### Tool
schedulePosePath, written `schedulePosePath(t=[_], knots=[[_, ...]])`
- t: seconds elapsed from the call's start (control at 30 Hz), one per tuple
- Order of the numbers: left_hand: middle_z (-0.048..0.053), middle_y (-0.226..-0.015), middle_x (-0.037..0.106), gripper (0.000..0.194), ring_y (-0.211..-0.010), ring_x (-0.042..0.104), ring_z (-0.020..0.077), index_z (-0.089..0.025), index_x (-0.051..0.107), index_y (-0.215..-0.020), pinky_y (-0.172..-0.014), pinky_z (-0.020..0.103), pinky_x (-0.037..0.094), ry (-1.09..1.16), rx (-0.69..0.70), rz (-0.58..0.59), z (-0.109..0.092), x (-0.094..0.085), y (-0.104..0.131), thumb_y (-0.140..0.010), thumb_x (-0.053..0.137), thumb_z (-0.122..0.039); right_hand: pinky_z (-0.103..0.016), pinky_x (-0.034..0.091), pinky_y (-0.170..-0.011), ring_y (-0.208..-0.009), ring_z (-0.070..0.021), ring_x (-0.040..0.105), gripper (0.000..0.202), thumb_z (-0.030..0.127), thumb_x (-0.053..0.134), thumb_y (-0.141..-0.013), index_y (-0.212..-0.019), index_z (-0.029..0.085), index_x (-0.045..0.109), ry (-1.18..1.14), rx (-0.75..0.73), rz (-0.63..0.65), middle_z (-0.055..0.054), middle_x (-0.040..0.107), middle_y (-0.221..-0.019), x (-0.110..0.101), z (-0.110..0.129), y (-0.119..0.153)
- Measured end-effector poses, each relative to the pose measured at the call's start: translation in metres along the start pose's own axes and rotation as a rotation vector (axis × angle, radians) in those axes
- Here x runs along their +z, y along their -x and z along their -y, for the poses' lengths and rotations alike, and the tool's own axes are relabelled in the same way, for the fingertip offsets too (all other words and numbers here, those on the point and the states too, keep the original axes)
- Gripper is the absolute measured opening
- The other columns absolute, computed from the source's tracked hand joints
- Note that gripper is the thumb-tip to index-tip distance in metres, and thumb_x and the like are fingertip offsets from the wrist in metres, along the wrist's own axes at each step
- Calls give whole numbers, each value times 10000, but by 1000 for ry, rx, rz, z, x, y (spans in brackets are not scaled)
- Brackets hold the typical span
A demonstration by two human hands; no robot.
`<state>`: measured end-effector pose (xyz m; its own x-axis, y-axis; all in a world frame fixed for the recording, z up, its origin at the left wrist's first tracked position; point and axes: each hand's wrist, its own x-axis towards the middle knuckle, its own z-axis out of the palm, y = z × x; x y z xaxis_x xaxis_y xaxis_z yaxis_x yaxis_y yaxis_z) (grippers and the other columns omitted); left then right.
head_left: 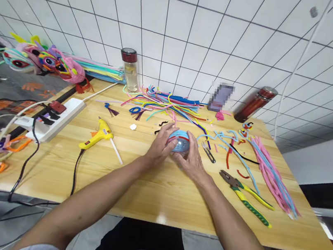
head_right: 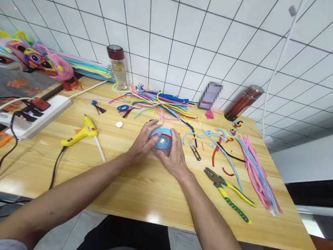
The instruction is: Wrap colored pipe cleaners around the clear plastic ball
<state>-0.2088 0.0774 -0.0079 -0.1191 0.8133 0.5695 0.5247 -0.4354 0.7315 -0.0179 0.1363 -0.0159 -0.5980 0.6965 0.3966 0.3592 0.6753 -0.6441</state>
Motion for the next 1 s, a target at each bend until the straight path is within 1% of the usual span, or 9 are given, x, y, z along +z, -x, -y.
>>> schedulePosePath(t=[0.2,0.37,0.5,0.6,0.67,0.73,0.8,0.9,1.0], knots=[[168,-1508,594,399,-1453,561,276,-213,595,-1386,-1247,534,452,-2,53,37,3,0,-1,-1095,487,-464,-655,333,-1297,-1597,-381,370,967,656,654,-967,-1719,250,200,5,-5,-18,-200,368,-1712,1,-3,0],[166,-1506,609,399,-1451,570,272,-211,602,-1382,-1249,527,453,22,38,55,2,-1,-2,-1088,504,-462,-659,337,-1292,-1588,-383,380,972,643,674,-955,-1712,247,213,-7,3,-33,-200,392,-1693,1,-2,1],[177,-1560,583,474,-1473,557,281,-203,530,-1469,-1263,533,436,68,-62,81,-3,-2,0,-1074,531,-466,-659,335,-1292,-1600,-389,358,1027,661,713,-918,-1707,228,218,-24,49,-35,-214,362,-1708,-1,1,0],[189,-1612,537,466,-1518,518,292,-200,529,-1447,-1287,546,402,104,-109,95,-4,-1,2,-1071,533,-475,-654,344,-1288,-1593,-393,371,1067,664,754,-884,-1700,220,229,-51,76,-29,-223,360,-1708,-2,3,-1],[198,-1632,506,477,-1555,474,304,-197,537,-1424,-1302,555,376,118,-116,90,-2,0,3,-1057,552,-502,-648,362,-1278,-1582,-392,389,1068,659,768,-875,-1697,233,236,-67,100,-20,-215,372,-1703,-2,5,-1],[201,-1629,495,555,-1567,455,318,-198,510,-1451,-1302,560,376,121,-129,79,1,3,3,-1019,611,-530,-648,377,-1267,-1570,-393,406,1069,661,776,-866,-1691,238,244,-77,123,-19,-214,388,-1691,-1,6,-2],[196,-1604,511,633,-1550,469,326,-199,485,-1477,-1292,554,396,115,-137,82,4,6,2,-975,675,-536,-652,383,-1261,-1559,-395,421,1068,659,778,-863,-1684,230,247,-84,142,-20,-222,402,-1677,-1,6,-2],[183,-1565,537,640,-1508,508,321,-197,492,-1471,-1277,532,419,92,-117,96,7,8,1,-953,706,-505,-658,387,-1255,-1542,-394,441,1060,647,780,-860,-1675,228,248,-89,156,-20,-225,418,-1660,-1,7,-1],[172,-1563,531,676,-1480,526,321,-209,473,-1498,-1258,533,439,58,-96,72,4,6,0,-934,728,-480,-660,392,-1254,-1546,-396,436,1094,654,795,-838,-1678,228,237,-91,149,-20,-229,409,-1661,-1,8,-2]])
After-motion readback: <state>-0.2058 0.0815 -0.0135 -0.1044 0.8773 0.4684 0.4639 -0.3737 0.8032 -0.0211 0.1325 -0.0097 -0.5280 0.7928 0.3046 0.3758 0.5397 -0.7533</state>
